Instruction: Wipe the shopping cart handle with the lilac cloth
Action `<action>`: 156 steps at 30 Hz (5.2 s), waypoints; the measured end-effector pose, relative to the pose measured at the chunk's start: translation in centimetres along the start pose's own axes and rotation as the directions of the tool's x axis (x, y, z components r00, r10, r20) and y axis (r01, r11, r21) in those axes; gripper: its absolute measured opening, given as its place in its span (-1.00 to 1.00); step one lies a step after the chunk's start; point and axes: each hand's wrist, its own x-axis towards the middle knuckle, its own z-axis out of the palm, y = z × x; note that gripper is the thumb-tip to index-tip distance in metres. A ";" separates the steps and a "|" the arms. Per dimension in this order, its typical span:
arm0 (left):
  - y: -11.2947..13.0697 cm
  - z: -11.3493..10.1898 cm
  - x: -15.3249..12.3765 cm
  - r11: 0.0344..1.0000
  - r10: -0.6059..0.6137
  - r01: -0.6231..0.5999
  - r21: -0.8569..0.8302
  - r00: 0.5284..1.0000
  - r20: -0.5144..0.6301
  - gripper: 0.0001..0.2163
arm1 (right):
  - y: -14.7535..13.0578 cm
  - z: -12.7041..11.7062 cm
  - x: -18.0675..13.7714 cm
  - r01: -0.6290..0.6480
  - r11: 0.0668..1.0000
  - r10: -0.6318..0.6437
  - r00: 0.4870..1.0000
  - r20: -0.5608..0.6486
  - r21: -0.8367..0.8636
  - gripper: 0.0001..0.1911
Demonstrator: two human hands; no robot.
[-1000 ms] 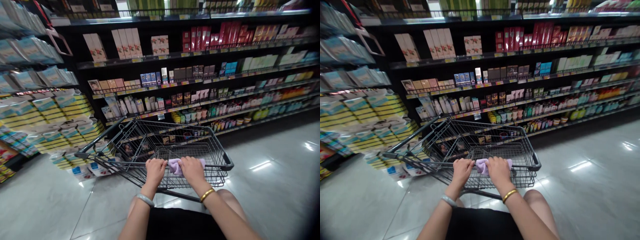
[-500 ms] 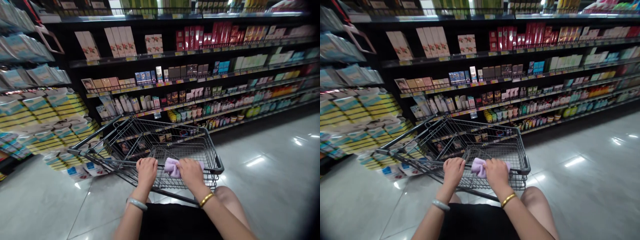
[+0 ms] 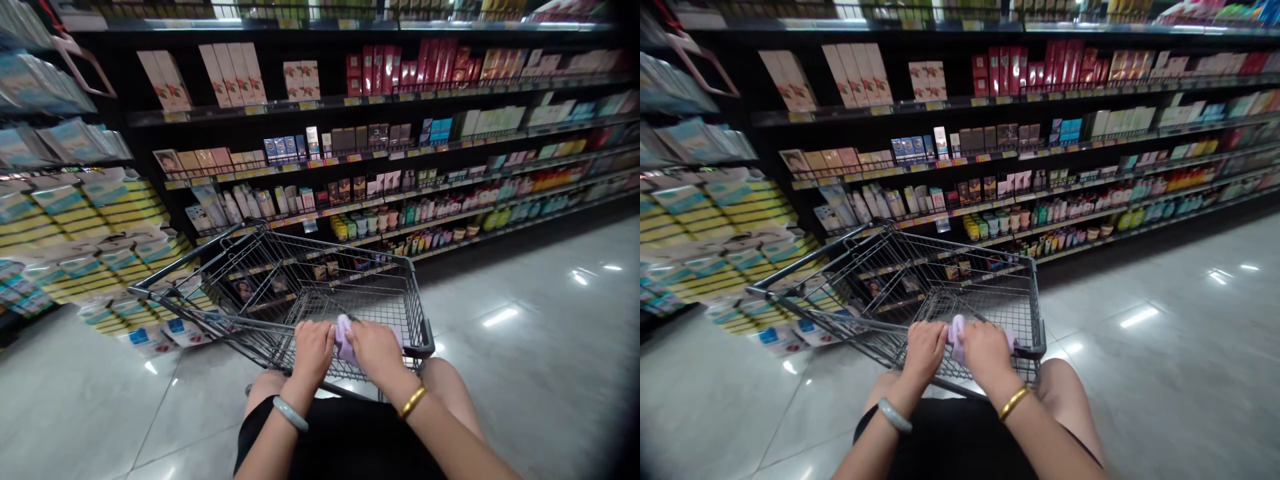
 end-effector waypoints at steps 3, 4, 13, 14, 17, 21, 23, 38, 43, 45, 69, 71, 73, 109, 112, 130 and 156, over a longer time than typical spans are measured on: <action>-0.1 -0.4 -0.6 0.999 0.017 -0.017 0.030 1.000 0.011 -0.63 | -0.2 -0.4 -0.4 0.060 0.997 -0.062 0.998 0.033 0.055 -0.67; -0.3 -0.5 -0.8 0.999 0.027 -0.027 0.030 1.000 0.014 -0.63 | 0.1 -0.7 -0.3 0.050 0.995 -0.058 0.994 0.092 0.085 -0.65; -1.8 -1.2 -2.3 1.000 0.027 -0.027 0.016 0.999 0.018 -0.64 | 1.3 -3.4 -0.9 -0.006 0.994 -0.035 0.932 0.362 0.112 -0.67; -1.7 -1.4 -2.3 1.000 0.019 -0.020 0.018 1.000 0.023 -0.65 | 1.3 -3.2 -1.2 0.019 0.989 -0.066 0.942 0.328 0.145 -0.67; -0.5 -1.8 -2.4 1.000 0.023 -0.023 -0.002 1.000 0.003 -0.72 | 2.1 -2.3 -1.0 0.053 0.974 -0.127 0.933 0.338 0.219 -0.69; 2.3 -1.3 -2.8 0.989 0.136 -0.133 -0.060 0.989 0.056 -0.75 | 3.0 -2.1 1.0 0.069 0.977 -0.173 0.814 0.555 0.202 -0.75; 3.2 -0.8 -3.2 0.989 0.143 -0.141 -0.044 0.988 0.059 -0.74 | 2.7 -2.7 1.5 0.091 0.978 -0.186 0.787 0.588 0.188 -0.80; 2.9 -0.2 -3.9 0.989 0.149 -0.148 -0.022 0.988 0.045 -0.71 | 2.8 -3.2 -1.2 0.139 0.980 -0.188 0.871 0.453 0.139 -0.72; 2.8 -0.3 -4.0 0.989 0.145 -0.143 -0.045 0.988 0.048 -0.68 | 2.4 -2.9 -4.1 0.194 0.970 -0.226 0.939 0.260 0.143 -0.70; 2.8 -0.3 -3.9 0.988 0.145 -0.142 -0.064 0.988 0.053 -0.66 | 3.7 -2.3 -4.1 0.182 0.966 -0.226 0.940 0.256 0.186 -0.69; 2.7 -0.4 -3.0 0.986 0.103 -0.086 -0.142 0.988 0.118 -0.70 | 10.3 -1.0 -4.4 0.417 0.864 -0.423 0.905 -0.042 0.282 -0.73; 2.6 -0.3 -2.9 0.986 0.098 -0.082 -0.144 0.989 0.113 -0.70 | 11.5 -0.7 -3.7 0.418 0.870 -0.399 0.909 -0.122 0.262 -0.71; 2.7 -0.2 -2.6 0.987 0.092 -0.076 -0.143 0.990 0.107 -0.71 | 12.6 -0.3 -2.9 0.394 0.894 -0.359 0.915 -0.185 0.213 -0.67; 0.6 0.5 0.9 0.965 0.219 -0.197 -0.173 0.969 0.117 -0.68 | 8.3 0.7 -7.8 0.327 0.924 -0.260 0.919 -0.296 0.201 -0.71; -0.2 0.7 1.9 0.961 0.234 -0.212 -0.177 0.966 0.114 -0.69 | 10.3 0.7 -7.0 0.354 0.916 -0.280 0.901 -0.331 0.188 -0.71; 7.4 1.9 -3.0 0.938 0.219 -0.174 -0.298 0.968 0.125 -0.74 | 9.4 3.4 -4.3 0.232 0.935 -0.035 0.814 -0.580 0.270 -0.78; -0.1 0.7 -1.4 0.931 0.276 -0.238 -0.275 0.955 0.109 -0.76 | 6.0 4.8 -3.7 0.227 0.947 -0.076 0.848 -0.524 0.229 -0.72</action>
